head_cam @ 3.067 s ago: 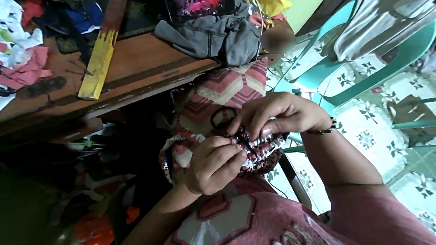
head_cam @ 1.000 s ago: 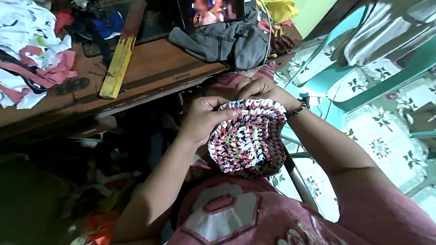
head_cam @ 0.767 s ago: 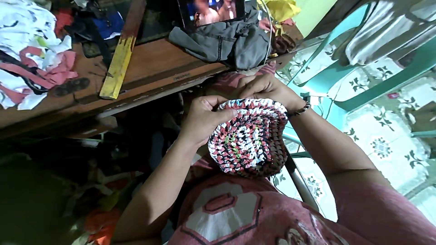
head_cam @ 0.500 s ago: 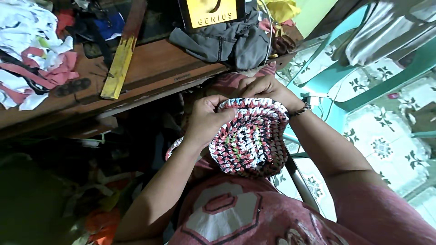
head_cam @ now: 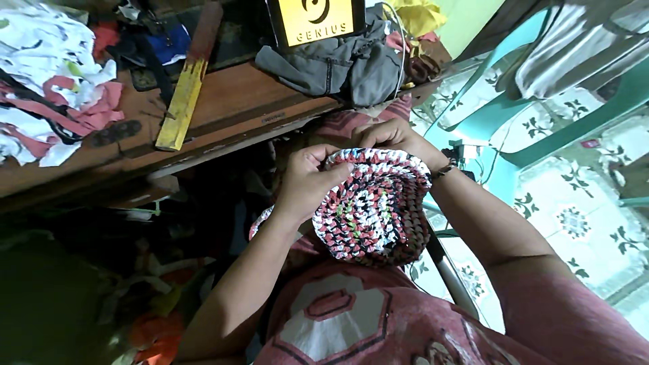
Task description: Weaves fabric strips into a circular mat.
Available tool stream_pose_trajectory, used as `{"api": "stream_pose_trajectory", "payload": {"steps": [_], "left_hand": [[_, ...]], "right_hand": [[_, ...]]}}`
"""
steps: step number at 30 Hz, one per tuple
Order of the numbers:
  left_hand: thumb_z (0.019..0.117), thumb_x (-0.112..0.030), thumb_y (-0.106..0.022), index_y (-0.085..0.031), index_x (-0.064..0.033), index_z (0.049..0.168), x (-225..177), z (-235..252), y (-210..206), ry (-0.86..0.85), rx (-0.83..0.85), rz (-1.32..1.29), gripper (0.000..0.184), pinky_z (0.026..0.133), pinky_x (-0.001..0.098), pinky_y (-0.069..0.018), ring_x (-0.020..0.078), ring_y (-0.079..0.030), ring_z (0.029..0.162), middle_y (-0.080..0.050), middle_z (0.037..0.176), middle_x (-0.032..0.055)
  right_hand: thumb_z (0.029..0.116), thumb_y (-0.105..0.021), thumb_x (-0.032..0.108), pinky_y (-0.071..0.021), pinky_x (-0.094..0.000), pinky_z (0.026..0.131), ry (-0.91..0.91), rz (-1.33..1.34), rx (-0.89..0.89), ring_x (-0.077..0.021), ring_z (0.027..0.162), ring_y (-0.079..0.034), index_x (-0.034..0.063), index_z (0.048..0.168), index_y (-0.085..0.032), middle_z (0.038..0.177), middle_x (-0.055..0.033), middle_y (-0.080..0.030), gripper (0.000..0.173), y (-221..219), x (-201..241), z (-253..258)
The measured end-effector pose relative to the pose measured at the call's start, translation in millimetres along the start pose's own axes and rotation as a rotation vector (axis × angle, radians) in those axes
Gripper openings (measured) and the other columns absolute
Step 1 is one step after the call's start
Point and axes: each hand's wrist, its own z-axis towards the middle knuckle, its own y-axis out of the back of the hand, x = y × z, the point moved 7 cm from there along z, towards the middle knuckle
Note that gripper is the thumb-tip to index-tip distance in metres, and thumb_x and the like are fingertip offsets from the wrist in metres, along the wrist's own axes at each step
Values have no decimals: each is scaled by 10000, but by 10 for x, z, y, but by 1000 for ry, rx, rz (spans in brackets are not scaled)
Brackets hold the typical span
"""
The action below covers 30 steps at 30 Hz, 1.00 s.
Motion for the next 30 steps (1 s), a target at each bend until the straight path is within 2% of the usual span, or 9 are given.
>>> {"api": "stream_pose_trajectory", "payload": {"steps": [4, 7, 10, 15, 17, 19, 23, 28, 30], "left_hand": [[917, 20, -697, -720, -6, 1009, 26, -16, 17, 8, -3, -49, 99, 618, 246, -585, 105, -673, 692, -715, 853, 77], [910, 20, -710, -729, -7, 1010, 30, -31, 36, -12, -21, -62, 106, 659, 251, -591, 110, -678, 728, -720, 877, 77], [910, 20, -714, -732, -9, 1010, 44, -41, 64, -45, -43, -56, 106, 692, 257, -594, 114, -685, 765, -724, 900, 77], [917, 17, -709, -733, -17, 1007, 60, -75, 110, -86, -112, 10, 99, 682, 252, -592, 105, -683, 753, -726, 896, 61], [928, -17, -716, -733, -24, 1008, 105, -77, 169, -68, -176, 16, 82, 695, 263, -592, 103, -681, 764, -725, 900, 54], [940, -35, -707, -728, -33, 1016, 169, -81, 238, -23, -243, -18, 78, 739, 278, -606, 96, -697, 802, -732, 919, 40], [932, 1, -685, -723, -46, 1041, 241, -114, 302, 16, -319, -47, 125, 767, 283, -593, 91, -683, 839, -722, 954, 27], [916, 40, -665, -558, -102, 1395, 214, -208, 301, -152, -252, 43, 510, 836, 333, -603, 162, -688, 1019, -672, 1245, 63], [922, 20, -671, -556, -57, 1297, 120, -276, 284, -319, -288, 194, 400, 763, 286, -603, 124, -694, 922, -693, 1143, 53]], "right_hand": [[955, -588, 67, -556, -208, 766, -173, 189, 15, -28, 843, -643, 48, 1084, -632, 928, 22, -675, 138, -55, -127, -55], [964, -603, 147, -549, -209, 737, -241, 157, 48, -30, 806, -639, 56, 1064, -624, 882, 22, -669, 136, 2, -203, -67], [964, -574, 33, -558, -217, 742, -218, 94, 27, -24, 800, -649, 27, 994, -685, 880, 13, -701, 115, 54, -237, -60], [944, -606, -26, -557, -254, 870, -50, -104, 44, -74, 960, -663, -18, 918, -735, 998, -52, -720, 132, 41, -19, 121], [972, -640, 91, -558, -317, 980, -56, -366, -49, -134, 1107, -664, 1, 1057, -762, 1160, -78, -714, 173, 216, 183, 175], [976, -671, 215, -577, -311, 936, -12, -551, -110, -137, 1113, -647, 36, 1140, -731, 1208, -73, -668, 249, 292, 435, 211], [876, -774, 232, -493, -444, 961, 119, -876, 7, -276, 1104, -596, 99, 1016, -792, 1056, -92, -695, 194, -279, 608, 281], [947, -703, 167, -501, -453, 890, 180, -940, -129, -272, 1038, -622, 106, 923, -802, 942, -69, -704, 119, -537, 410, 219], [944, -700, 162, -496, -455, 890, 198, -913, -197, -271, 1030, -629, 85, 907, -786, 937, -74, -707, 120, -558, 399, 202]]}}
